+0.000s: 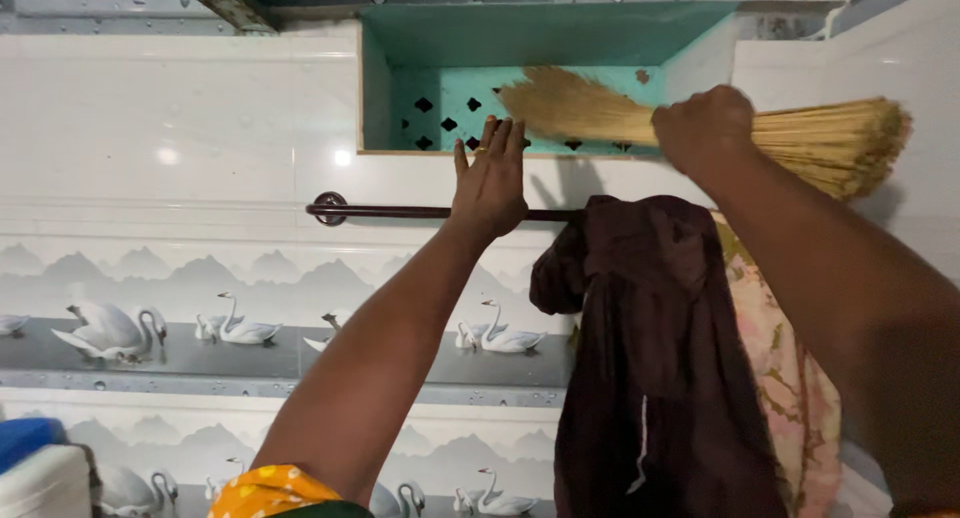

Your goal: The person sweeps a bathroom using a traditional straw broom. They clean the floor, a wall niche, and the upper wall area, moving debris toward the drain.

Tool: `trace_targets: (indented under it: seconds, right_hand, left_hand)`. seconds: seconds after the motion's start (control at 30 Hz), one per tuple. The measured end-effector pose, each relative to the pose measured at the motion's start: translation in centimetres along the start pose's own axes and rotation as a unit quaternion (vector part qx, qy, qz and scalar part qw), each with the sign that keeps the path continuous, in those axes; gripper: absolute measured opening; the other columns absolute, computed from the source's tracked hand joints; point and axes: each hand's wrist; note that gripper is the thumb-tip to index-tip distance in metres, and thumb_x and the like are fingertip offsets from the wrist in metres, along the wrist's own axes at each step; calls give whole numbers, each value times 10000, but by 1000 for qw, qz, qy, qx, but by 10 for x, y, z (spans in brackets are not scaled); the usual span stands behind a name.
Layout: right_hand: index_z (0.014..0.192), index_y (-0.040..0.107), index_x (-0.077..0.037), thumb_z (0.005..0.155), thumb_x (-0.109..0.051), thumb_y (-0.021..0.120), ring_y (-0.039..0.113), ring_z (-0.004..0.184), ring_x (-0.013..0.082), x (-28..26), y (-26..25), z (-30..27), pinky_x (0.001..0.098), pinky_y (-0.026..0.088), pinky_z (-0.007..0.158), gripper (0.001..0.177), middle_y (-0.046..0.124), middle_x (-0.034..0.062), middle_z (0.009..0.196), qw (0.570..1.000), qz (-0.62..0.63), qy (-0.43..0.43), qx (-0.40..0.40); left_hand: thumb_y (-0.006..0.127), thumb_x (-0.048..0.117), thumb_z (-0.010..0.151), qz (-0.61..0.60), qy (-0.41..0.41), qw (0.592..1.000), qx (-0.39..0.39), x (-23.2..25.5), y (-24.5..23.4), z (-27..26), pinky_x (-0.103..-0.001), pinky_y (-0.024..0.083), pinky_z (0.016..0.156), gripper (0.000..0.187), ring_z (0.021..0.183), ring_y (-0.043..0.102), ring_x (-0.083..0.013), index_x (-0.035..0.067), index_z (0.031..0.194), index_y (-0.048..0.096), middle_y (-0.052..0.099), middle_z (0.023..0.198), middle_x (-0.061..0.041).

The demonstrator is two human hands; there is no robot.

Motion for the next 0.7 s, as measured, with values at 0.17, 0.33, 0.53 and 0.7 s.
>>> trace_targets:
  seconds: [0.17,0.33,0.53,0.7]
  right_hand:
    - [1504,463,-353,897,-335,710,732,992,329,0,-36,-18,470,578,844,656,714,117,1130,993,58,-79,-71]
    - [1553,483,-331,930,-294,674,753,990,334,40,-37,-38,501,585,824,653,775,134,1091,1000,15,14,-4]
    - [1443,648,-251,865,-281,767,700,1134,312,27,-13,-38,506,556,909,592,729,104,1262,976,-3,89,-201]
    - [1456,621,-269,864,-279,737,719,1107,313,33,-76,-57,514,557,914,603,754,113,1231,965,106,63,-231]
  left_hand:
    - [593,-56,751,-24,10,1000,-5,19,3,7,-662,139,1213,907,1564,155,-323,50,1577,235,276,1647,-153]
    - [591,-79,754,-26,36,998,46,25,5,7,-684,143,1209,920,1568,158,-336,35,1593,230,263,1656,-172]
    - [603,-79,771,-29,21,999,12,16,-7,-4,-677,134,1210,915,1573,142,-317,50,1591,219,255,1664,-148]
    - [626,-65,761,-40,15,999,-22,10,-20,-10,-651,124,1211,939,1563,125,-305,73,1587,202,236,1661,-130]
Point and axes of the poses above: each hand's wrist, its own z-axis towards the middle knuckle, its own y-axis out of the palm, x = y × z
